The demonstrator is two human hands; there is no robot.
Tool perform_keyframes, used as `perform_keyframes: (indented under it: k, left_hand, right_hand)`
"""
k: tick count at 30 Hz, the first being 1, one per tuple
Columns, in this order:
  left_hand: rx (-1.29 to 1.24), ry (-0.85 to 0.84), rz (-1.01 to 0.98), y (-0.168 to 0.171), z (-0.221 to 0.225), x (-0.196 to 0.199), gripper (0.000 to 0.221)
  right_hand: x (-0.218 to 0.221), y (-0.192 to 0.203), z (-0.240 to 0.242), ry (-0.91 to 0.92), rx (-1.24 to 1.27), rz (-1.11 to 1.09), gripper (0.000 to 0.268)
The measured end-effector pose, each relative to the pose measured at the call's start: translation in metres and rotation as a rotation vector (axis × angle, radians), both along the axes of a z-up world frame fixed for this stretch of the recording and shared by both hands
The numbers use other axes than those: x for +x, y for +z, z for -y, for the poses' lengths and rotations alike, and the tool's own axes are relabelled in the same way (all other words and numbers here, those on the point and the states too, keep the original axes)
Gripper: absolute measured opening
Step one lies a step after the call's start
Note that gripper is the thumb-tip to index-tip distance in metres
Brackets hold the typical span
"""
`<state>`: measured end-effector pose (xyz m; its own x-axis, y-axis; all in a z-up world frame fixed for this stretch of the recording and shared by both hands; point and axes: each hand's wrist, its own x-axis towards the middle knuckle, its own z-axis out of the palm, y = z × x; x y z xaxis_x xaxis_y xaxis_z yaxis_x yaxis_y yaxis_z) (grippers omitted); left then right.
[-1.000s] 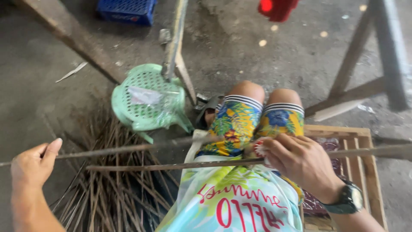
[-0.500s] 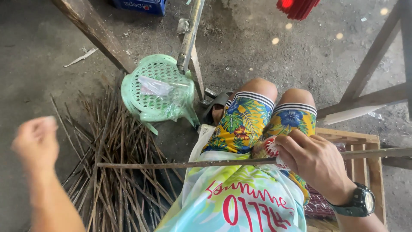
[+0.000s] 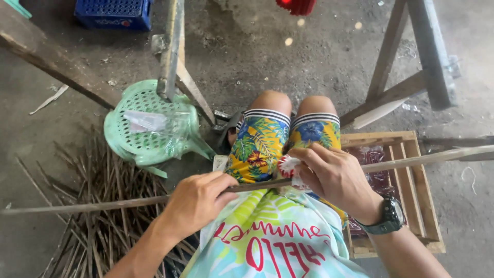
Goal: Bundling groups of red incense sticks with plastic bands and organizing them into a wooden crate.
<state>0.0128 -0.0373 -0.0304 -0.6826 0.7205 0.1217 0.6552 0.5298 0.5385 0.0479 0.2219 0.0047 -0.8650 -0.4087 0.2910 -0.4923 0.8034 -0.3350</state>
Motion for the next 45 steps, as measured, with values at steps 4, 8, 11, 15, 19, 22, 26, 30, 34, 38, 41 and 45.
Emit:
perform_keyframes:
  k: [4,8,11,15,19,22,26,30,34,38,41,45]
  left_hand:
    - [-0.099,0.046,-0.165,0.025,0.007,0.004,0.019]
    - [-0.125,0.021,-0.202,0.03,0.005,0.007,0.018]
    - [-0.117,0.024,-0.198,0.029,0.009,0.001,0.02]
    - [-0.081,0.047,-0.25,0.032,0.026,-0.012,0.026]
    - [-0.038,0.01,-0.236,0.018,0.072,-0.03,0.029]
    - [-0.085,0.126,-0.255,0.004,0.126,-0.041,0.011]
    - [-0.183,0.327,-0.437,-0.003,0.187,-0.042,0.027]
    - [-0.258,0.566,-0.666,-0.011,0.206,-0.031,0.048]
    - [-0.132,0.548,-0.779,-0.001,0.188,-0.027,0.043]
    - [-0.064,0.563,-0.88,-0.019,0.199,-0.035,0.041]
    - [-0.133,0.625,-0.874,-0.042,0.206,-0.041,0.044]
    - [-0.146,0.679,-0.854,-0.07,0.222,-0.045,0.048]
  right_hand:
    - [0.005,0.004,0.005,0.042,-0.067,-0.028,0.013]
    - [0.01,0.001,0.014,0.131,-0.036,-0.12,0.018]
    - [0.01,0.0,0.013,0.13,-0.006,-0.134,0.018]
    - [0.012,-0.003,0.0,0.108,-0.006,-0.109,0.018]
    - [0.014,-0.003,-0.008,0.081,-0.013,-0.112,0.015]
    - [0.016,-0.008,-0.015,0.006,0.035,-0.076,0.015]
    - [0.014,-0.002,-0.008,0.042,0.012,-0.073,0.013]
    - [0.01,-0.002,0.002,0.09,-0.009,-0.04,0.013]
    - [0.007,-0.004,0.0,0.08,0.002,-0.033,0.014]
    - [0.01,-0.009,-0.006,0.054,-0.005,-0.01,0.015]
    - [0.011,-0.011,-0.009,0.016,-0.019,0.025,0.014]
    - [0.012,-0.009,-0.009,0.033,-0.017,0.004,0.013]
